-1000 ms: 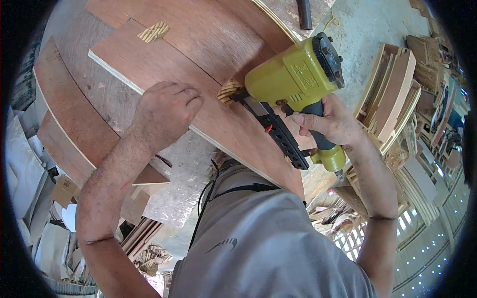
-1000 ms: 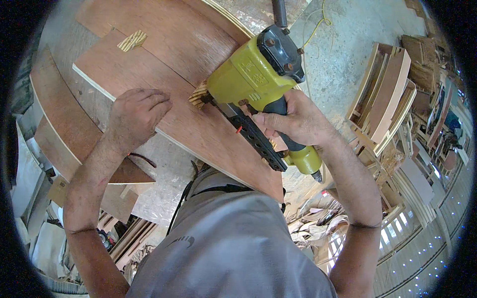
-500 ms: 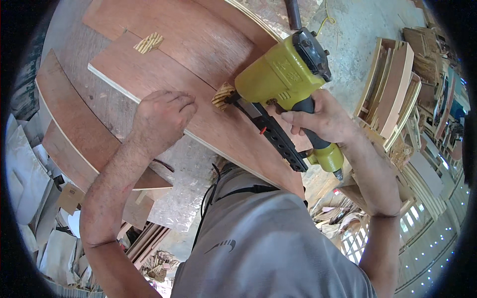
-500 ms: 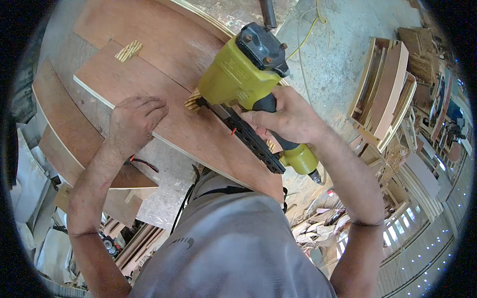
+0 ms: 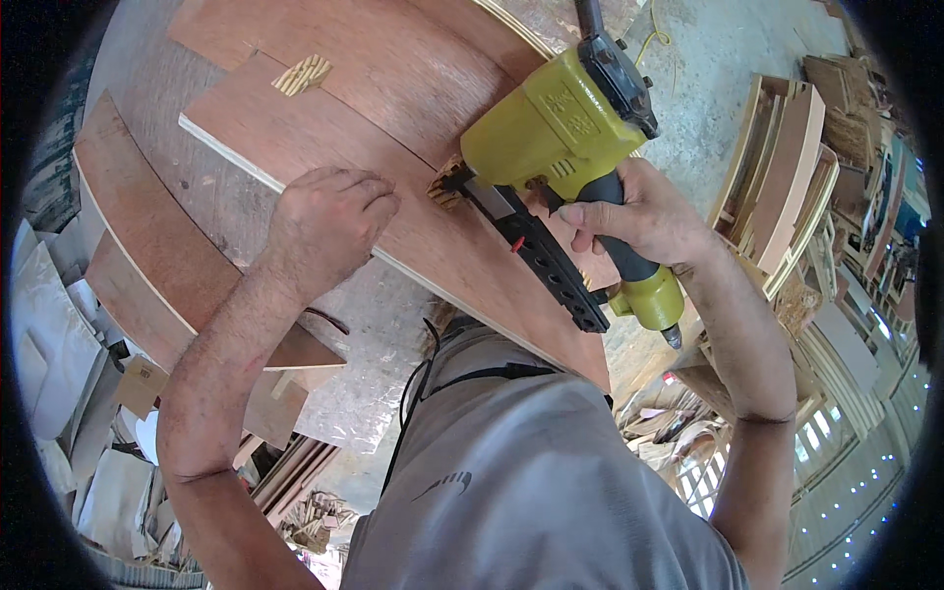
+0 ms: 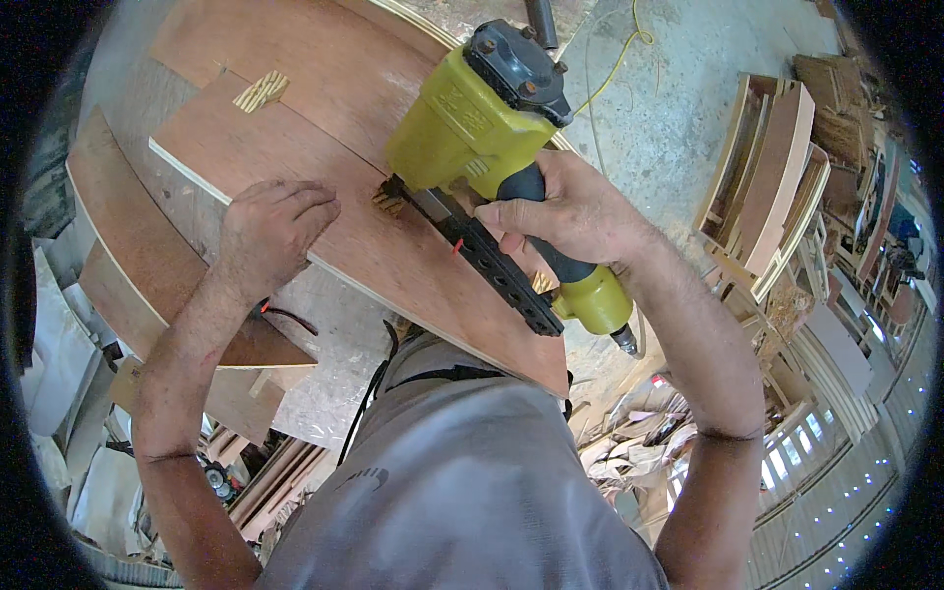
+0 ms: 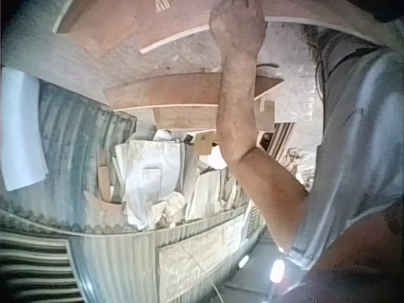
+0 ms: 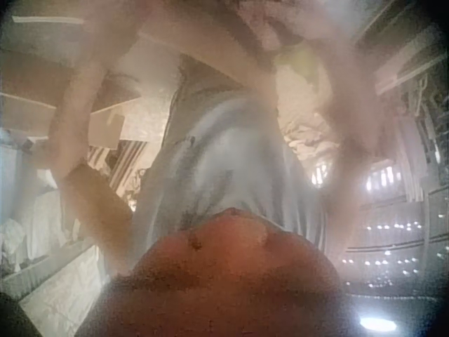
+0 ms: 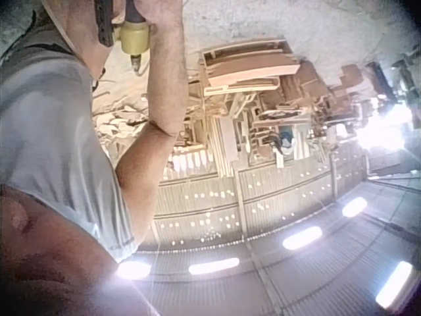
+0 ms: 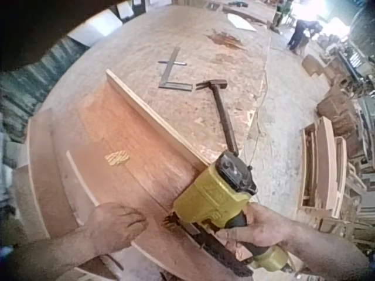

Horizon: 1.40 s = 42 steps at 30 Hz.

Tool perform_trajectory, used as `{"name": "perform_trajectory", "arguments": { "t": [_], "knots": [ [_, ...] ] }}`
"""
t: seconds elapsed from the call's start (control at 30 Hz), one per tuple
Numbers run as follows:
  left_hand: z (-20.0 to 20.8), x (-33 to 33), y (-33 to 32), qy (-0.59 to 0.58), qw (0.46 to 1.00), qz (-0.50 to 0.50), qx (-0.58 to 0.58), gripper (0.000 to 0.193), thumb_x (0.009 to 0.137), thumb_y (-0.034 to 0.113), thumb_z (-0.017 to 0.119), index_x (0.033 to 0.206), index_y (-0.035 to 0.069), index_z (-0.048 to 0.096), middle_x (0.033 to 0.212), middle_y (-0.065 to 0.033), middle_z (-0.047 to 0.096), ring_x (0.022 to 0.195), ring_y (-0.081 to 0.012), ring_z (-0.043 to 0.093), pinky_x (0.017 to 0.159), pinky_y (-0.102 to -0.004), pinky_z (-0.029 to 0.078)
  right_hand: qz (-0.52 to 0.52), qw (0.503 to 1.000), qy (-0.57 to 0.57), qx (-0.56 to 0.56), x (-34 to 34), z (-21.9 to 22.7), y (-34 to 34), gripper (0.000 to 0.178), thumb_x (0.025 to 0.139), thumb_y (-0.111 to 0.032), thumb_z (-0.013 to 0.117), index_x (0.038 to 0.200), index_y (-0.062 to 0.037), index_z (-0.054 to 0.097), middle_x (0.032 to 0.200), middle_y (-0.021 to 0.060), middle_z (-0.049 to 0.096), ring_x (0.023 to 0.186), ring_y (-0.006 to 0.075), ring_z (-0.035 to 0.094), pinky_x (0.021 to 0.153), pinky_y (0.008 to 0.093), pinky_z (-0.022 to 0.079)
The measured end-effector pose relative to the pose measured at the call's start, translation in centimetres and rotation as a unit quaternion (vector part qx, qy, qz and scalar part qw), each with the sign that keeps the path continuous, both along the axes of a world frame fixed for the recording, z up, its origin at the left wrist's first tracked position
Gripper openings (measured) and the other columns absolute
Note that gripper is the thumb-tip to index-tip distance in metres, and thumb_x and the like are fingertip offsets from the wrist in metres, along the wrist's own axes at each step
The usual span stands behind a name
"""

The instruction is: The person assembles a curved wooden structure by applying glue to small wooden blocks and attaching them to a larger curved board. They use a nail gun to secure the pieces and a hammer to tap them into place, ensuring alignment.

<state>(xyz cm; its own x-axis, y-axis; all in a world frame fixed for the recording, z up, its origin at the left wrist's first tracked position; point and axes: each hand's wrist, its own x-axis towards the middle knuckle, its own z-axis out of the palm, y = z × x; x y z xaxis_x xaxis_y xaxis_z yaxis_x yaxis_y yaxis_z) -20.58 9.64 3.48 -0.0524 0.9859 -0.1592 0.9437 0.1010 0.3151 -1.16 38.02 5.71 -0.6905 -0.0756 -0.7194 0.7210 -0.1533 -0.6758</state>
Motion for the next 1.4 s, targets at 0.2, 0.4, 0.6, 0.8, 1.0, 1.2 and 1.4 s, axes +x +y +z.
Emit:
{"name": "perform_trajectory", "arguments": {
  "t": [0.2, 0.4, 0.6, 0.8, 1.0, 1.2, 1.4],
  "knots": [
    [-0.2, 0.0, -0.2, 0.004, 1.0, -0.001, 0.012, 0.032, 0.069, 0.006, 0.069, 0.101, 0.009, 0.072, 0.11, -0.0049, 0.072, 0.107, -0.0212, 0.068, 0.09, -0.0372, 0.055, -0.002, 1.0, 0.0, 0.005, -0.4, 0.2, -0.3, 0.03, 0.089, -0.016, 0.075, 0.108, 0.0019, 0.059, 0.078, 0.0049, 0.065, 0.067, 0.012, 0.066, 0.06, 0.0251, 0.054],
    [0.0, 0.1, 0.2, 0.007, 1.0, -0.002, 0.008, 0.03, 0.07, 0.007, 0.068, 0.1, 0.009, 0.073, 0.11, -0.005, 0.072, 0.106, -0.0208, 0.068, 0.088, -0.0372, 0.055, 0.027, 0.999, 0.016, 0.03, -0.6, -0.2, -0.2, 0.025, 0.09, -0.014, 0.073, 0.106, 0.0009, 0.061, 0.076, 0.0042, 0.065, 0.064, 0.0119, 0.065, 0.058, 0.0256, 0.052],
    [0.3, 0.1, -0.1, -0.003, 1.0, 0.003, 0.002, 0.032, 0.067, 0.007, 0.072, 0.099, 0.01, 0.073, 0.112, -0.0047, 0.072, 0.108, -0.02, 0.067, 0.091, -0.0368, 0.054, 0.019, 0.999, 0.001, 0.037, -0.4, 0.7, 0.1, 0.025, 0.088, -0.011, 0.072, 0.108, 0.0007, 0.063, 0.081, 0.0036, 0.066, 0.066, 0.0103, 0.063, 0.06, 0.0252, 0.052],
    [0.3, -0.1, 0.1, -0.013, 1.0, -0.019, 0.015, 0.04, 0.059, 0.016, 0.08, 0.098, 0.01, 0.072, 0.108, -0.004, 0.072, 0.105, -0.0212, 0.067, 0.09, -0.0372, 0.053, -0.099, 0.987, 0.052, 0.119, 5.8, 6.0, 0.8, 0.037, 0.085, -0.007, 0.076, 0.118, 0.0018, 0.062, 0.093, 0.0046, 0.069, 0.077, 0.0107, 0.064, 0.068, 0.0267, 0.053],
    [0.6, -0.4, -0.4, -0.01, 0.998, -0.04, 0.037, 0.045, 0.056, 0.024, 0.084, 0.097, 0.011, 0.071, 0.102, -0.0034, 0.072, 0.098, -0.0236, 0.068, 0.088, -0.0382, 0.053, -0.257, 0.932, -0.021, 0.254, 17.7, 10.4, -0.2, 0.061, 0.076, -0.017, 0.081, 0.127, 0.003, 0.055, 0.104, 0.0113, 0.068, 0.078, 0.0181, 0.067, 0.068, 0.0296, 0.053],
    [0.9, 0.6, 0.1, 0.027, 0.999, -0.025, 0.034, 0.039, 0.062, 0.038, 0.08, 0.086, 0.011, 0.066, 0.089, -0.0064, 0.071, 0.088, -0.0264, 0.069, 0.079, -0.0394, 0.054, -0.401, 0.856, -0.02, 0.325, 28.7, 13.5, -2.7, 0.048, 0.079, -0.012, 0.078, 0.119, 0.0032, 0.059, 0.101, 0.0106, 0.068, 0.081, 0.0195, 0.069, 0.069, 0.0318, 0.056],
    [1.7, 1.9, 0.1, 0.027, 0.999, 0.015, -0.032, 0.046, 0.066, 0.052, 0.077, 0.081, 0.011, 0.065, 0.083, -0.0082, 0.069, 0.085, -0.0282, 0.069, 0.076, -0.0413, 0.054, -0.516, 0.769, 0.006, 0.377, 35.1, 13.1, -1.9, 0.042, 0.088, -0.014, 0.071, 0.125, 0.0019, 0.058, 0.113, 0.0128, 0.069, 0.073, 0.0157, 0.066, 0.061, 0.027, 0.053]
  ]
}}
